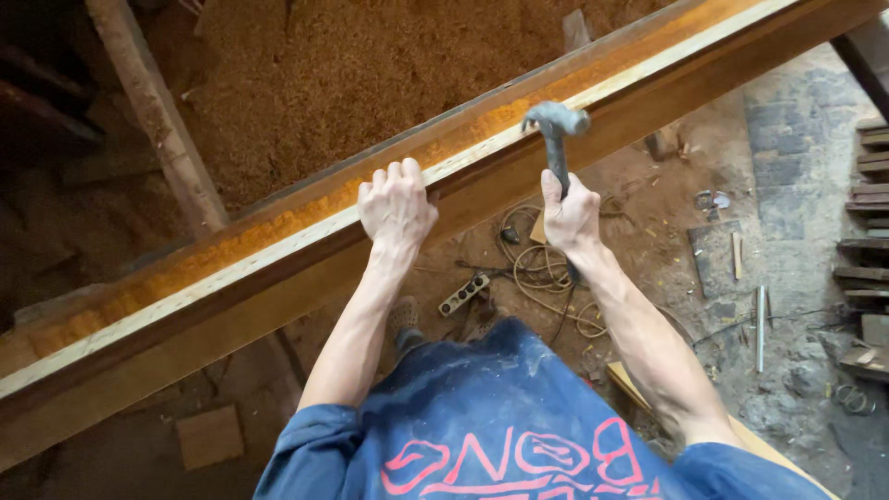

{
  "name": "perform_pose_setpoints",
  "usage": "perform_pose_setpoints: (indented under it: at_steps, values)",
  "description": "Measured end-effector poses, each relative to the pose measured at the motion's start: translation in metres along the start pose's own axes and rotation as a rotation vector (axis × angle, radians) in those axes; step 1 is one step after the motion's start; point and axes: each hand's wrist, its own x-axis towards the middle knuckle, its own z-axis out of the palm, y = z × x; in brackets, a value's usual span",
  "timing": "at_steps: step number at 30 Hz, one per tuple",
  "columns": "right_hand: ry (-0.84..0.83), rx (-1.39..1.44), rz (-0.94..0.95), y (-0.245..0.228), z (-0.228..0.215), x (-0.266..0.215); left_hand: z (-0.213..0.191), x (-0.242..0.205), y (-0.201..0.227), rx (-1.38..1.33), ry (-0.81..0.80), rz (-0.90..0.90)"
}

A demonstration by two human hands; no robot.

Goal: The person uses a hammer to drive nails into a long wooden plank positioned on a workbench. They repeatedly strike the plank along its length, adjusting grip and position as needed.

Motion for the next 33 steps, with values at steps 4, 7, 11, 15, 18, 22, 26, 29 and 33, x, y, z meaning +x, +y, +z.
perform_pose_setpoints:
  at_steps: [4,7,11,15,18,22,26,29,33]
  values:
    - [0.113,0.119,0.179,0.013,-0.008,0.02,-0.001,0.013,0.015,-0.015,-0.071,-0.029]
    - [0.064,-0.019,-0.023,0.029,-0.01,0.025,0.002,0.02,0.026,0.015,-0.095,-0.024]
    - [0.042,-0.127,-0.131,0.053,-0.025,0.026,0.017,0.024,0.048,0.031,-0.043,-0.018]
    - [0.199,0.305,0.102,0.063,-0.042,0.05,0.021,0.034,0.057,0.113,-0.038,-0.029]
    - [0.281,0.175,-0.056,0.071,-0.052,0.055,0.02,0.027,0.055,0.107,-0.012,-0.03]
    - [-0.078,0.035,0.029,0.09,-0.067,0.063,0.019,0.025,0.06,0.123,-0.019,-0.011]
    - [0.109,0.297,0.122,0.099,-0.059,0.073,0.013,0.031,0.063,0.101,-0.079,-0.073]
    - [0.119,0.043,-0.001,0.107,-0.063,0.07,0.014,0.039,0.079,0.079,-0.1,-0.067]
    - [-0.01,-0.179,-0.021,0.115,-0.075,0.084,0.02,0.06,0.107,0.081,-0.203,-0.045]
